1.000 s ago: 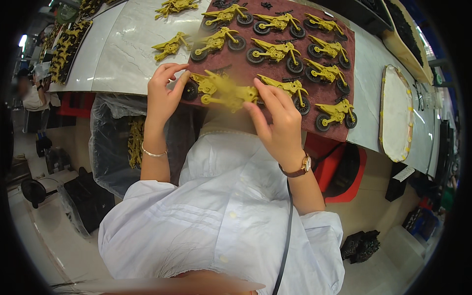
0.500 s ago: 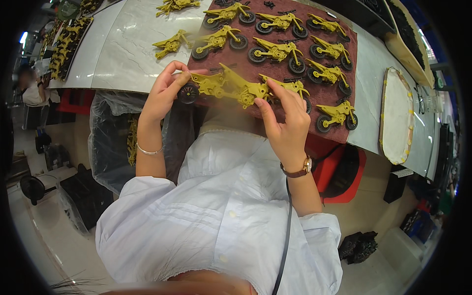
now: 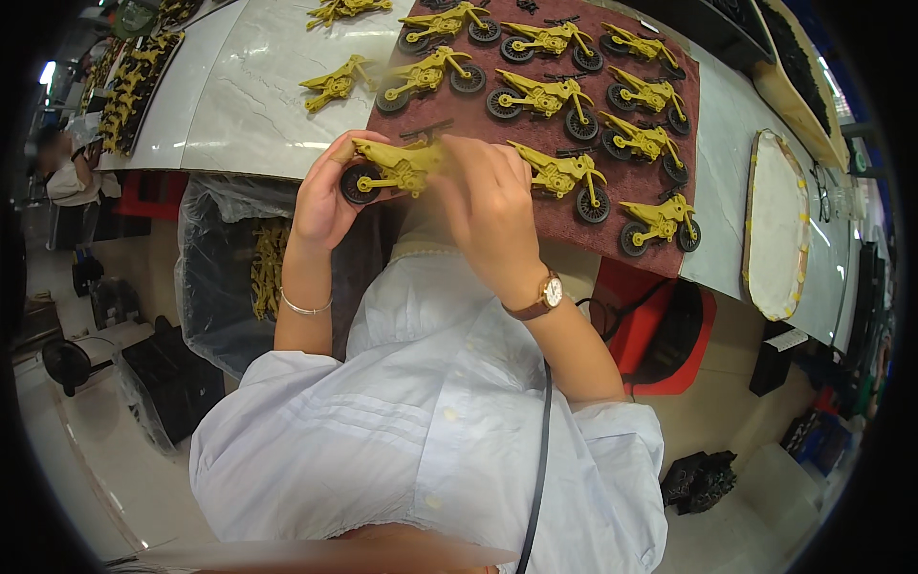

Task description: The person assembles toy motorcycles by hand, attaching wheels, handlebars, and body pieces together, then places the assembled toys onto a mat and a tray.

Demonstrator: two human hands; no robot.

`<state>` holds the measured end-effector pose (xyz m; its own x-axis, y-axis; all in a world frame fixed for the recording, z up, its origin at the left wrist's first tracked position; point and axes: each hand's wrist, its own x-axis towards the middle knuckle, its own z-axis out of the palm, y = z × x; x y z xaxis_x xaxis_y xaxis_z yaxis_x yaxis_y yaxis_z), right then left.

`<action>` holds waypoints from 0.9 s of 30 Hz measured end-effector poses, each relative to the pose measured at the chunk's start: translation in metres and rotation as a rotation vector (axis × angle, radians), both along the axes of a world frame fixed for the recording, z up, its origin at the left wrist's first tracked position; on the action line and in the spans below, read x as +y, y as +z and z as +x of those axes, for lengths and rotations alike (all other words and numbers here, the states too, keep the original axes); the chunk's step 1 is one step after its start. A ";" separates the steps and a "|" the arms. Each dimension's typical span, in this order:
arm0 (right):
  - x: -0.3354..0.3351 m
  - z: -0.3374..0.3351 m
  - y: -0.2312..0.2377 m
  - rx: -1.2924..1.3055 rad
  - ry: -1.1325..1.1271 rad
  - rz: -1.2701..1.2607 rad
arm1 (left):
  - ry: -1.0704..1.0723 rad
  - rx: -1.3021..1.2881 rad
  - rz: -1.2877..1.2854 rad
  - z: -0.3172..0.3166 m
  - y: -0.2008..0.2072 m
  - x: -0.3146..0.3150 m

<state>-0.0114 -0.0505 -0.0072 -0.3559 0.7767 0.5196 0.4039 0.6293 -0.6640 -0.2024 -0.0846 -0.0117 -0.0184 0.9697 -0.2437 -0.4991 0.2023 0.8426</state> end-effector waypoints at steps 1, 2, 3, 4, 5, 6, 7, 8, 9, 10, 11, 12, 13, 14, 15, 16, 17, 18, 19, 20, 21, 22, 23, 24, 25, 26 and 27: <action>0.001 -0.002 0.000 0.001 0.003 0.031 | 0.004 0.011 0.024 0.000 0.001 -0.002; 0.001 -0.004 -0.001 0.001 0.005 0.030 | 0.007 0.022 0.049 0.000 0.002 -0.003; 0.002 -0.005 -0.001 0.003 0.004 0.054 | 0.009 0.021 0.048 0.001 0.004 -0.004; 0.003 -0.006 -0.001 0.005 0.002 0.078 | 0.010 0.027 0.064 0.001 0.005 -0.005; 0.003 -0.007 -0.001 0.005 0.003 0.077 | 0.011 0.033 0.079 0.001 0.006 -0.006; 0.003 -0.008 -0.002 0.011 0.008 0.075 | 0.012 0.032 0.079 0.001 0.006 -0.007; 0.004 -0.009 -0.002 0.016 0.013 0.073 | 0.024 0.032 0.079 0.001 0.005 -0.008; 0.004 -0.010 -0.002 0.016 0.014 0.073 | 0.037 0.032 0.078 0.001 0.004 -0.008; 0.005 -0.011 -0.003 0.011 0.019 0.064 | 0.035 0.032 0.078 0.001 0.002 -0.008; 0.005 -0.011 -0.005 0.007 0.023 0.056 | 0.030 0.024 0.100 0.001 0.000 -0.008; 0.006 -0.011 -0.006 0.006 0.022 0.056 | 0.024 0.016 0.122 0.001 -0.002 -0.007; 0.007 -0.012 -0.008 0.006 0.026 0.050 | 0.024 0.015 0.122 0.001 -0.002 -0.007; 0.008 -0.012 -0.009 0.006 0.030 0.044 | 0.024 0.017 0.113 0.002 -0.002 -0.006; 0.009 -0.012 -0.011 0.006 0.029 0.043 | 0.025 0.018 0.105 0.003 -0.002 -0.005; 0.010 -0.012 -0.012 0.006 0.034 0.027 | 0.027 0.018 0.105 0.001 -0.005 -0.005; 0.011 -0.012 -0.013 0.005 0.038 0.010 | 0.013 0.008 0.140 0.000 -0.010 -0.004; 0.012 -0.012 -0.015 0.006 0.040 0.010 | -0.002 -0.003 0.174 -0.002 -0.012 -0.004; 0.013 -0.012 -0.017 0.028 0.042 -0.005 | -0.003 -0.005 0.174 -0.001 -0.011 -0.004; 0.014 -0.011 -0.018 0.050 0.044 -0.021 | -0.011 -0.028 0.147 -0.001 -0.010 -0.004; 0.014 -0.010 -0.017 0.049 0.043 -0.021 | -0.018 -0.052 0.120 0.000 -0.009 -0.003; 0.015 -0.010 -0.016 0.060 0.049 -0.036 | -0.017 -0.052 0.120 0.000 -0.009 -0.003; 0.015 -0.010 -0.016 0.071 0.056 -0.051 | -0.018 -0.056 0.109 -0.001 -0.009 -0.003; 0.015 -0.010 -0.015 0.071 0.056 -0.052 | -0.019 -0.060 0.098 -0.001 -0.009 -0.003; 0.015 -0.010 -0.015 0.069 0.056 -0.053 | -0.019 -0.061 0.098 0.000 -0.008 -0.003; 0.015 -0.010 -0.015 0.068 0.056 -0.054 | -0.008 -0.054 0.097 0.001 -0.007 -0.003; 0.015 -0.010 -0.016 0.067 0.056 -0.054 | 0.004 -0.048 0.096 0.002 -0.007 -0.003; 0.015 -0.011 -0.016 0.044 0.049 -0.035 | 0.003 -0.047 0.095 0.002 -0.007 -0.002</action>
<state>-0.0220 -0.0351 -0.0233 -0.3711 0.7772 0.5083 0.3434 0.6234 -0.7025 -0.2004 -0.0868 -0.0187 -0.0117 0.9885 -0.1509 -0.5392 0.1209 0.8334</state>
